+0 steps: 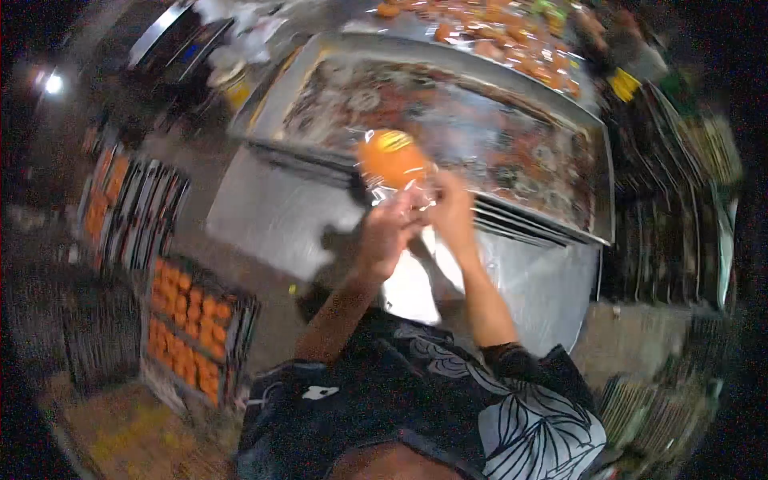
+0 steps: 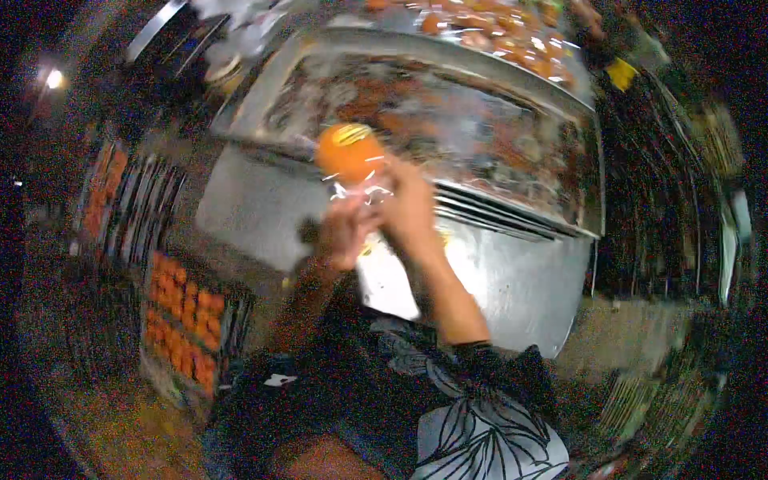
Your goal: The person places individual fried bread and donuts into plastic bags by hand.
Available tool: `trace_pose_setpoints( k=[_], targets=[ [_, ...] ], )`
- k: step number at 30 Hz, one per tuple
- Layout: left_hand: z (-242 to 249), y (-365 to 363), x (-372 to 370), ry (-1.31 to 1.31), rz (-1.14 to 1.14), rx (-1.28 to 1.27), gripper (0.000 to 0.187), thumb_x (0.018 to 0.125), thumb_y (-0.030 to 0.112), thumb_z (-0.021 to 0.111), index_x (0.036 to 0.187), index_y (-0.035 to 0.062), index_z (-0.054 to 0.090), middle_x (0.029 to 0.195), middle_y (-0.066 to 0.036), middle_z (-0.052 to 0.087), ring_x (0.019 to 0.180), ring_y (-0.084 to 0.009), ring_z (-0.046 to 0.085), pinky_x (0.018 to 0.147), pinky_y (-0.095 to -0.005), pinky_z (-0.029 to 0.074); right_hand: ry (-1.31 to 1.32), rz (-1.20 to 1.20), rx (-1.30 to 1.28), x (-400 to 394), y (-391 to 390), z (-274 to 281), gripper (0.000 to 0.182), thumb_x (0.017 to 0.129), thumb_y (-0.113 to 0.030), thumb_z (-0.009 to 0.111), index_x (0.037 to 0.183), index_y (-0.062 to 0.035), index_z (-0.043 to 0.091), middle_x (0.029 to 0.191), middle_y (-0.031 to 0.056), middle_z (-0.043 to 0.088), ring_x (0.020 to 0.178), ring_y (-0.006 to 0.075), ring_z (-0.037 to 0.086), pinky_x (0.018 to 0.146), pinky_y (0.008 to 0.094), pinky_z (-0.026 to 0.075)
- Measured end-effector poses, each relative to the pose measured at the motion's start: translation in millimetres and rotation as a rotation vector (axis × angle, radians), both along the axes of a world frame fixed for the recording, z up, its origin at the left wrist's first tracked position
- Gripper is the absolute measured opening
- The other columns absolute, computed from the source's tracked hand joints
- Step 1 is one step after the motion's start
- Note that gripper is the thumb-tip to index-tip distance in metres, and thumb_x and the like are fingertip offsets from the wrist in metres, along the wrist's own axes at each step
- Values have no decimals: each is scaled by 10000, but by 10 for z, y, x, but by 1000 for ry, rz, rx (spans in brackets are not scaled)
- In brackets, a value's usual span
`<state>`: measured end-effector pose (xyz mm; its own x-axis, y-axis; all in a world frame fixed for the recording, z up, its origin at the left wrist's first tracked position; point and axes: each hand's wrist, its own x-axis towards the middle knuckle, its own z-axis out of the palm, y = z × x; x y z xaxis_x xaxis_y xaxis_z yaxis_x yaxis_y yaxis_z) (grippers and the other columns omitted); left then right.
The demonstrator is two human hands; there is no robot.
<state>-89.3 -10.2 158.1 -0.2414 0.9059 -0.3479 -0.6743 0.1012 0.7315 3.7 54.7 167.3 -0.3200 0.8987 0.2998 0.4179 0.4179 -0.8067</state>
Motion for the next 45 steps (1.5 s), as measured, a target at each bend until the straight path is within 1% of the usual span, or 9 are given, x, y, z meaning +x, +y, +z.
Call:
trace_pose_setpoints(
  k=[4, 8, 22, 28, 30, 36, 38, 40, 45],
  targets=[
    [-201, -276, 230, 126, -315, 234, 409, 865, 214, 467, 1203, -5, 397, 1038, -106, 539, 939, -172, 524, 842, -306, 417, -77, -316, 422, 680, 1357, 381, 278, 796, -205, 513, 636, 8, 591, 516, 103, 537, 448, 170, 468, 440, 309, 366],
    [-393, -651, 277, 296, -195, 217, 417, 864, 208, 473, 1206, -15, 386, 1052, -110, 532, 950, -174, 521, 830, -283, 419, 10, -71, 769, 464, 2370, 748, 373, 771, -304, 565, 948, 25, 563, 698, 185, 597, 578, 303, 552, 530, 376, 423],
    [-2057, -5344, 613, 20, 1699, -324, 351, 818, 273, 537, 1072, 35, 490, 878, -50, 570, 775, -135, 539, 640, -285, 414, -413, 1446, -206, -1580, -2601, -1814, 299, 765, -253, 579, 905, 10, 549, 768, 145, 584, 709, 236, 564, 644, 351, 430],
    [-4311, -6273, 627, -16, 1481, 32, 267, 822, 228, 531, 1020, 53, 489, 826, -54, 566, 658, -141, 549, 516, -257, 407, -1028, 1902, 510, -1237, -840, -5148, 219, 764, -247, 585, 885, -67, 558, 650, 88, 539, 515, 206, 510, 490, 345, 438],
    [-3777, -5825, 290, -132, 1456, -62, 250, 817, 224, 540, 998, 55, 500, 832, -67, 570, 646, -153, 554, 507, -259, 421, -1383, 1540, -274, -810, -447, -5063, 398, 766, -229, 613, 1092, -23, 513, 825, 113, 589, 659, 144, 565, 571, 301, 472],
    [-4071, -5064, -1151, -585, 1224, 292, 270, 749, 202, 633, 941, 40, 535, 889, -114, 579, 617, -194, 557, 490, -267, 451, -1277, 1559, 40, 287, -114, -5697, 416, 786, -264, 592, 1103, -14, 490, 876, 102, 580, 745, 158, 566, 636, 296, 468],
    [-3994, -4718, -1656, 245, 1008, -907, 300, 769, 225, 602, 969, 13, 527, 896, -118, 579, 623, -208, 548, 522, -300, 450, -1251, 1570, 165, -111, 211, -5736, 425, 794, -278, 584, 1107, -10, 481, 896, 97, 577, 779, 164, 566, 662, 294, 467],
    [-5167, -4537, -2082, 158, 1131, -891, 325, 777, 252, 585, 977, 3, 524, 883, -117, 579, 647, -208, 544, 550, -315, 444, -1218, 1605, 281, -1328, -411, -6161, 434, 802, -292, 575, 1112, -6, 472, 916, 93, 573, 814, 170, 566, 688, 292, 465],
    [-6574, -3736, -1931, -85, 1324, -968, 358, 783, 283, 568, 986, -8, 523, 869, -114, 578, 684, -209, 538, 587, -333, 435, -1199, 1119, -759, -2917, -2225, -3468, 427, 826, -314, 534, 1109, 1, 479, 942, 100, 568, 901, 177, 543, 720, 311, 456]
  ],
)
